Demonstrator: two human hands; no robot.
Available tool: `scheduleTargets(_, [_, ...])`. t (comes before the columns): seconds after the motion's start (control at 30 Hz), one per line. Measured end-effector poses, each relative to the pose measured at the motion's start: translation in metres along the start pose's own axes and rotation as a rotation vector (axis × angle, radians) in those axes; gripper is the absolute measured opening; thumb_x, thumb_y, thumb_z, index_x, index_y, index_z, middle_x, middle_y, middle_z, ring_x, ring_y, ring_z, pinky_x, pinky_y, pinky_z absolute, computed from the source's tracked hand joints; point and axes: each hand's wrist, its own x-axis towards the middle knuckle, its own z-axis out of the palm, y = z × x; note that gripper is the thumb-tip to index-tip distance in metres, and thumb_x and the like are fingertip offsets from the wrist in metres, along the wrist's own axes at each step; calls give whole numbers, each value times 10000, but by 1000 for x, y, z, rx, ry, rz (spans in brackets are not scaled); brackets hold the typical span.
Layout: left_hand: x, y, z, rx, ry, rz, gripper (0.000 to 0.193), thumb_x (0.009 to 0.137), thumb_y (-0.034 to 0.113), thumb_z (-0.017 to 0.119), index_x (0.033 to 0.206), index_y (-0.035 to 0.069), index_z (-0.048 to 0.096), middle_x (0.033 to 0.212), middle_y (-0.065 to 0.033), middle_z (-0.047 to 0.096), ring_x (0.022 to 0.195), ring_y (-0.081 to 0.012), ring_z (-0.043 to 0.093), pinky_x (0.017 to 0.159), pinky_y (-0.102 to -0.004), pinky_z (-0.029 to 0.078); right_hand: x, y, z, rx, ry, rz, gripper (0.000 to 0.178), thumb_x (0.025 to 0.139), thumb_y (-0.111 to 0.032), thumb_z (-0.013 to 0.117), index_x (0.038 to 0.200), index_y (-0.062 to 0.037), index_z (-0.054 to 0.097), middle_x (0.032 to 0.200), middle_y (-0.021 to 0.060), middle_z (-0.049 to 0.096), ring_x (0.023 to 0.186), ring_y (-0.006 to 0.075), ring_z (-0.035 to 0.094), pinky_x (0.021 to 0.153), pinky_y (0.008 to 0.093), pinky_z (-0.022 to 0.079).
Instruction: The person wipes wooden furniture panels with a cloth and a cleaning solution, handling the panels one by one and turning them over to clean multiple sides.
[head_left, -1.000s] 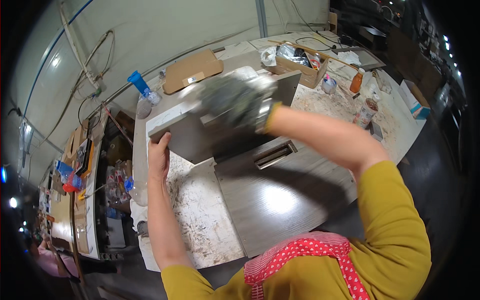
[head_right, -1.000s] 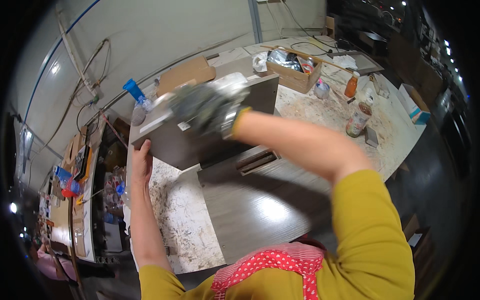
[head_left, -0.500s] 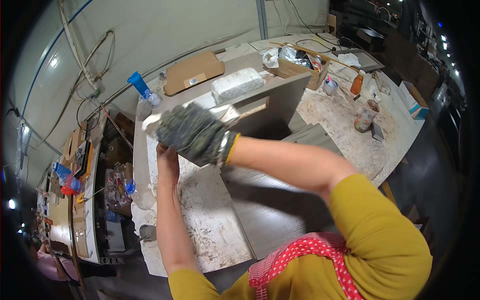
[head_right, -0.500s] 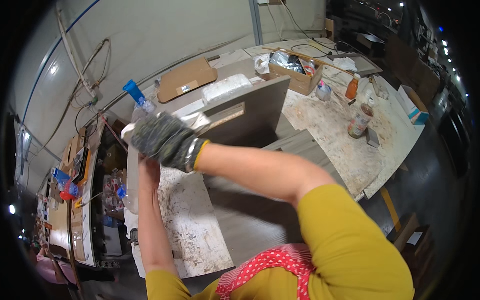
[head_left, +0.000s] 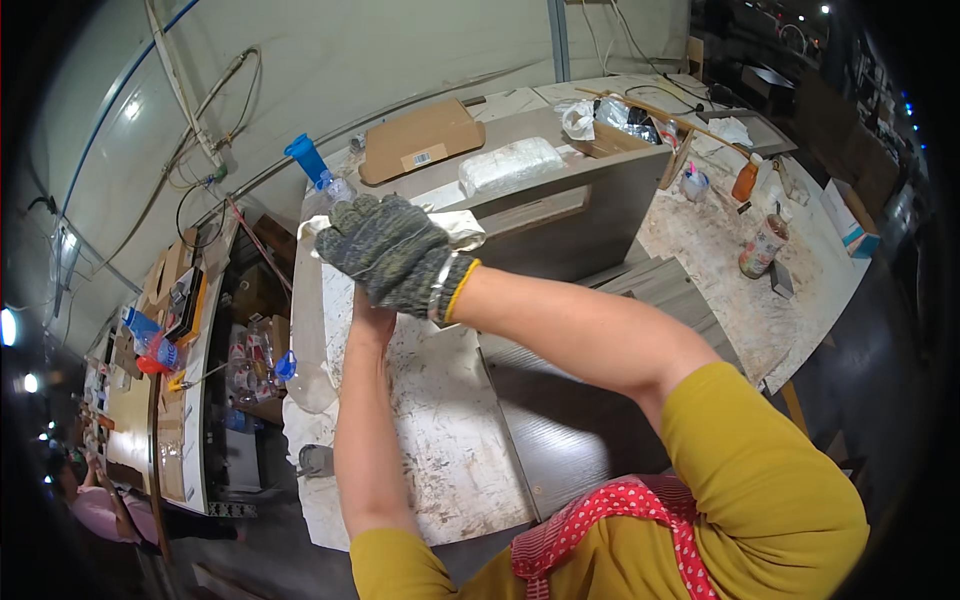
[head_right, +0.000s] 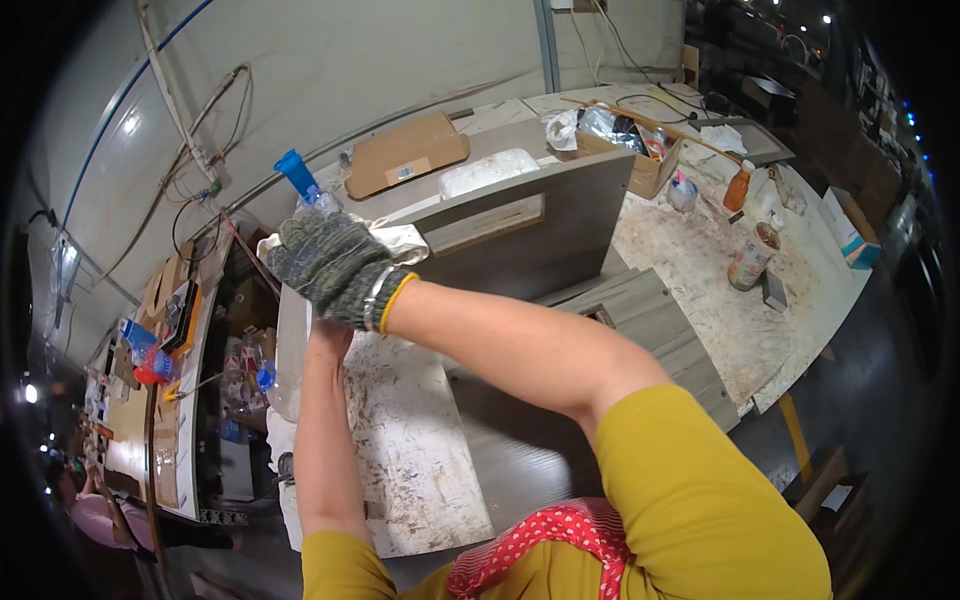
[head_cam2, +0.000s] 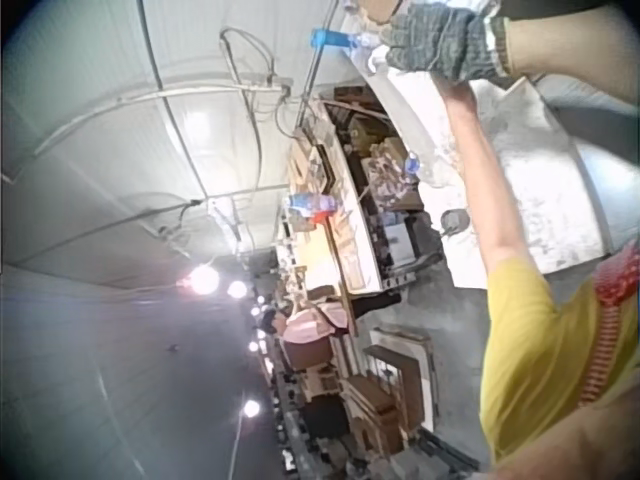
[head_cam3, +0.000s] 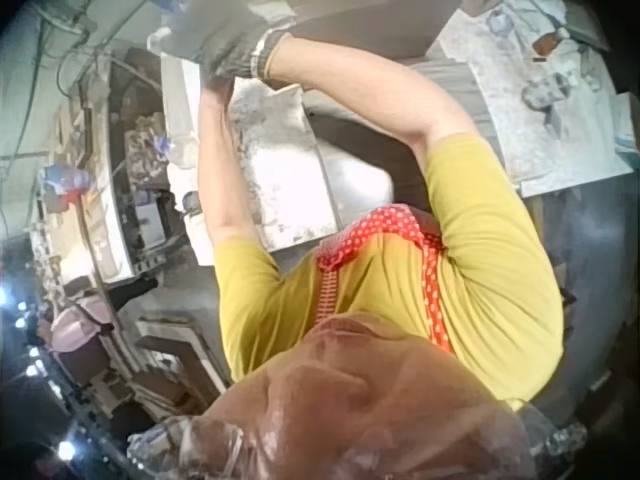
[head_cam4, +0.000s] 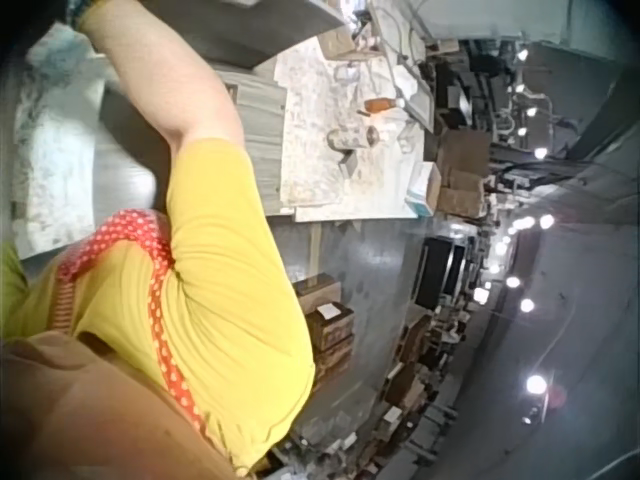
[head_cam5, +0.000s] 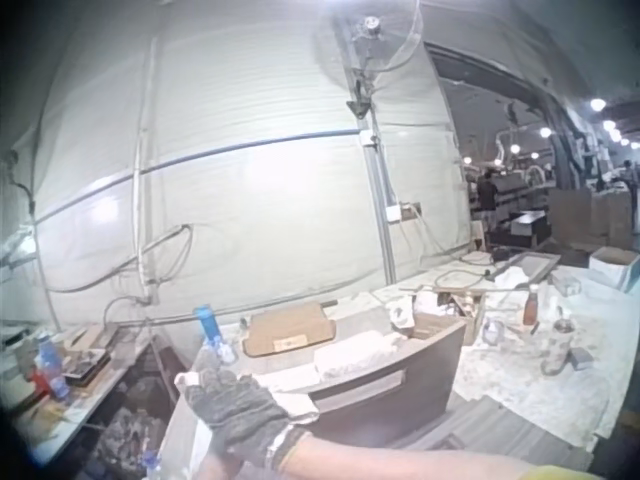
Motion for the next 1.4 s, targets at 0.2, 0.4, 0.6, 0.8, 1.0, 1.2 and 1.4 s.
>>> scheduleTargets(0.2, [12,8,13,376,-58,109,498,799,185,624,1203,-19,415,1152,-103,515,1045,-179,476,924,-299,345,-77,114,-48,-247,47,214,215,717,-134,515,914,-67,565,850,155,565,783,306,549,678,395,448])
scheduleTargets(0.4, [26,-7,16,464,-62,198,430,828,145,574,1194,-25,428,1164,-117,511,1057,-186,482,927,-305,355,-35,54,-49,56,-330,92,202,738,-116,479,900,-22,554,835,149,582,774,288,564,691,363,455])
scheduleTargets(0.6, [24,-10,11,266,-143,86,450,838,129,575,1232,-3,404,1211,-93,486,1105,-196,458,952,-336,336,-27,49,-11,-64,141,97,155,732,-139,505,836,-39,562,737,158,591,684,285,600,605,384,478])
scheduleTargets(0.8, [26,-7,20,300,-100,76,526,802,218,643,1211,-15,408,1172,-89,506,1073,-186,462,945,-313,326,-118,177,-100,-324,119,569,220,767,-145,501,938,-25,567,864,192,565,745,326,566,681,418,460])
scheduleTargets(1.0, [25,-8,22,338,-67,85,465,830,160,595,1216,-18,408,1191,-104,495,1070,-193,473,943,-320,338,-86,110,-76,-262,28,235,246,671,-156,598,885,-34,605,840,170,600,824,315,586,732,398,457])
scheduleTargets(1.2, [17,-17,22,176,-49,80,418,829,124,583,1194,-9,430,1192,-93,499,1071,-200,487,935,-342,364,-24,45,-10,-16,130,187,159,681,-153,542,789,-42,573,742,146,584,688,277,593,567,400,462])
scheduleTargets(1.4, [-3,-14,50,362,-17,161,393,794,135,634,1122,-6,473,1080,-64,538,990,-167,489,898,-293,350,-141,184,-82,-307,153,496,190,801,-213,455,823,-59,566,802,177,551,750,337,532,691,414,426])
